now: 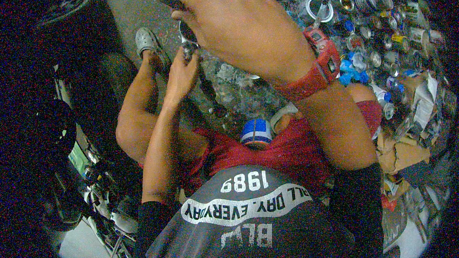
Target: The person sits on the floor and opens several paint cans, pours paint between them, and stirs the contents with a stick. The person repeatedly picks up, opens, and closes cans while mixing paint.
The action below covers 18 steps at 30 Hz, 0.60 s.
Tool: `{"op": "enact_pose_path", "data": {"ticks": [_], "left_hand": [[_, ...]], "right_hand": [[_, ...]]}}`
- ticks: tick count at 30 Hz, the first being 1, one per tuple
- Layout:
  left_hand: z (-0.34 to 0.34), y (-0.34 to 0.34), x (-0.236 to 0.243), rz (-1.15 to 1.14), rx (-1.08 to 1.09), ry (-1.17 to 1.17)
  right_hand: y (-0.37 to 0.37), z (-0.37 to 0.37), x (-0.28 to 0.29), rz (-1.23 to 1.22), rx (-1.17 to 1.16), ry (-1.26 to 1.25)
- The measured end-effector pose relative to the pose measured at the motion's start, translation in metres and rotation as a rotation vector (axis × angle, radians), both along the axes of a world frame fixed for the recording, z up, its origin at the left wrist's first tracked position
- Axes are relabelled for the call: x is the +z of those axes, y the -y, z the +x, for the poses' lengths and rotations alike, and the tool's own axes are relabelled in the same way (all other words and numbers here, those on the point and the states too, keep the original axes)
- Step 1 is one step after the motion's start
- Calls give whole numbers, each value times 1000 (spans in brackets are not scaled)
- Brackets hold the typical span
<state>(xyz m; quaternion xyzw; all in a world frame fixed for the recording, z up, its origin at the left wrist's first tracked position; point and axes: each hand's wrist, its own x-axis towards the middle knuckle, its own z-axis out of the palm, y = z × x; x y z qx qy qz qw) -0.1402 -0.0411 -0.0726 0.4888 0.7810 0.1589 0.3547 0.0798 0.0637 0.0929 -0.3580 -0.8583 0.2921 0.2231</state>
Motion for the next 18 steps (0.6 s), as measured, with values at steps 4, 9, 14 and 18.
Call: {"op": "enact_pose_path", "data": {"ticks": [4, 9, 14, 18], "left_hand": [[2, 2, 0, 73, -44, -73], [0, 3, -5, 15, -18, 0], [3, 4, -8, 19, -30, -68], [4, 5, -2, -27, -10, -22]], "right_hand": [[2, -5, -48, 245, -98, -131], [1, -10, -43, 243, -138, -36], [1, -12, -40, 149, 2, -79], [-2, -14, -28, 212, -53, -34]]}}
